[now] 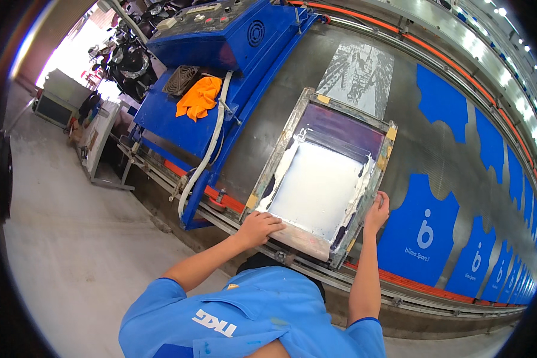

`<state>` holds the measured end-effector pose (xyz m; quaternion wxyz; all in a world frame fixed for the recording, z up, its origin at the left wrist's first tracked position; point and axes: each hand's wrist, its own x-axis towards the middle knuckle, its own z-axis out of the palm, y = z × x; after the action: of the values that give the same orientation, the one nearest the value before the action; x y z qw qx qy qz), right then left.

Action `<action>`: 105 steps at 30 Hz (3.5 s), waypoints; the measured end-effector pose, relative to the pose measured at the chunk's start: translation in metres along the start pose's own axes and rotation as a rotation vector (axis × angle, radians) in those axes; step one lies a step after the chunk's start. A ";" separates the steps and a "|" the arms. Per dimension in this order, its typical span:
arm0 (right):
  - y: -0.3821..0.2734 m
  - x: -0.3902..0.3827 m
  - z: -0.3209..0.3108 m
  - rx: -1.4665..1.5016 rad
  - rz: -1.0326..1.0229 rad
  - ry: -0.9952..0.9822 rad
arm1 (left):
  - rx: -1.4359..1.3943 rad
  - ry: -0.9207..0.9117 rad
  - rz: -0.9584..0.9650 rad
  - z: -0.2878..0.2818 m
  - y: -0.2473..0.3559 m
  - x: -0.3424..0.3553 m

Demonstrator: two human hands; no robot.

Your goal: The person performs screen printing on blue fabric pieces laid out on a conveyor. They use a squeegee to pull white ink across a screen frame, then lift the screen to reveal the printed logo. The process is repeated for multiple fabric pieces in sequence.

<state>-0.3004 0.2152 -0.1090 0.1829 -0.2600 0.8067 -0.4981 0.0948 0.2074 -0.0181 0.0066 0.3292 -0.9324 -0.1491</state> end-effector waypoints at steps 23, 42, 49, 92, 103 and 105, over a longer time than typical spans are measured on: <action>-0.161 0.100 0.060 -0.797 -0.597 -0.483 | -0.060 -0.216 -0.151 -0.086 -0.128 0.310; -0.097 -0.048 0.028 -0.596 -0.575 -0.427 | -0.091 -0.069 -0.147 -0.038 -0.071 0.155; -0.086 -0.134 -0.009 -0.549 -0.611 -0.464 | -0.044 0.044 -0.104 -0.031 -0.036 0.061; -0.012 0.001 0.035 -0.085 0.171 -0.013 | -0.030 -0.265 -0.112 -0.059 -0.127 0.317; -0.026 0.006 0.019 -0.002 0.004 0.017 | 0.048 0.214 0.024 0.013 -0.015 0.067; -0.030 0.004 0.015 0.023 0.038 -0.013 | 0.073 0.209 -0.011 0.017 0.004 0.024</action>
<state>-0.2878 0.1911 -0.0884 0.2005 -0.2456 0.8046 -0.5021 0.0722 0.2003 -0.0350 0.0909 0.3481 -0.9296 -0.0801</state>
